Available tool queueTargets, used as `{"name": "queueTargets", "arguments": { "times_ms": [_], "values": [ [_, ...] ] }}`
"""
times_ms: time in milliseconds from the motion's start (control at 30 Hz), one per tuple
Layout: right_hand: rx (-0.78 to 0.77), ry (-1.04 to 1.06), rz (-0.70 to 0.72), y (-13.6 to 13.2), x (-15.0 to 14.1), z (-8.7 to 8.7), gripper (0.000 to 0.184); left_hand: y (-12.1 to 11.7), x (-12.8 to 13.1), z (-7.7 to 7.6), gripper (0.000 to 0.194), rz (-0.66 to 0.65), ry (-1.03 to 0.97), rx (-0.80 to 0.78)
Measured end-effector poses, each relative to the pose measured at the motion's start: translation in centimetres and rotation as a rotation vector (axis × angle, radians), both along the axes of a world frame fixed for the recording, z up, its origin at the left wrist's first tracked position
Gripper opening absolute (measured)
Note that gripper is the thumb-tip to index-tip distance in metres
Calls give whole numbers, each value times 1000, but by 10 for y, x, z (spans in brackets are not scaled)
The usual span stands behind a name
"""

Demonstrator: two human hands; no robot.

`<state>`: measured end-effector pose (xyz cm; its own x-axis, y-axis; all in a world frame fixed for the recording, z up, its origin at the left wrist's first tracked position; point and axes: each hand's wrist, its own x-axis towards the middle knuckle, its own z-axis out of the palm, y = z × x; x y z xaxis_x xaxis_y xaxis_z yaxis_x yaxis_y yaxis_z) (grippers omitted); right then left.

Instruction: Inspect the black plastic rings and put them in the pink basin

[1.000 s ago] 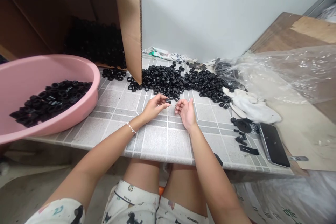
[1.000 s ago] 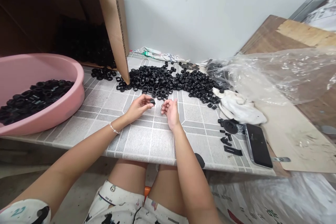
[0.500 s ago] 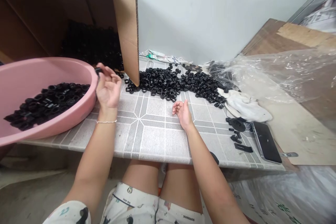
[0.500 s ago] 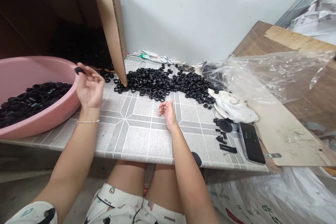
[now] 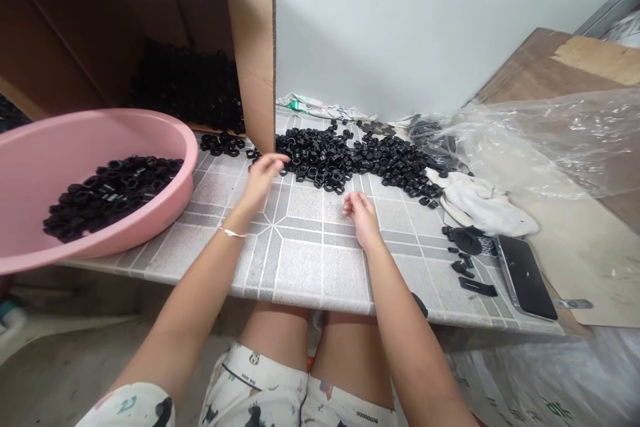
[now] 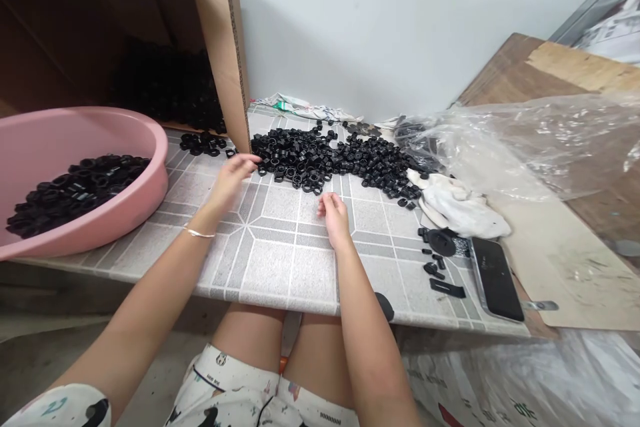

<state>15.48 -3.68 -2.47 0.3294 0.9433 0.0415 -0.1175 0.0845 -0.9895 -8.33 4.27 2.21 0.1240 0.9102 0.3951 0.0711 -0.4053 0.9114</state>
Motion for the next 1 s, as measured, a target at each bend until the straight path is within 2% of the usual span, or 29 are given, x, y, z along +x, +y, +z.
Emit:
{"name": "queueTargets", "arguments": {
  "times_ms": [33, 100, 167, 267, 333, 433, 533, 633, 833, 900, 1000],
  "values": [
    [6, -34, -58, 1, 2, -2, 33, -4, 11, -8, 16, -3, 215, 70],
    [12, -115, -171, 3, 9, -5, 25, -13, 29, -20, 27, -63, 562, 163],
    [7, -227, -292, 5, 18, -8, 18, -17, 36, -28, 36, -121, 765, 196],
    [-16, -488, -512, 8, 36, -10, 10, -15, 35, -32, 35, -146, 878, 204],
    [-87, -665, -675, 9, 47, -9, 9, -11, 32, -33, 32, -120, 899, 226],
    [-285, -801, -843, 9, 60, -10, 27, -8, 31, -35, 29, -75, 913, 277],
    [-421, -883, -845, 9, 64, -16, 53, -11, 32, -36, 26, -83, 923, 311],
    [-404, -999, -762, 14, 64, -23, 67, -18, 34, -34, 24, -126, 900, 336],
    [-177, -1214, -505, 42, 68, -21, 54, -39, 44, -28, 25, -375, 849, 381],
    [-173, -1221, -465, 49, 69, -19, 50, -43, 46, -27, 23, -396, 807, 353],
    [-239, -1223, -484, 53, 70, -19, 45, -43, 45, -28, 28, -370, 714, 285]
  ]
}}
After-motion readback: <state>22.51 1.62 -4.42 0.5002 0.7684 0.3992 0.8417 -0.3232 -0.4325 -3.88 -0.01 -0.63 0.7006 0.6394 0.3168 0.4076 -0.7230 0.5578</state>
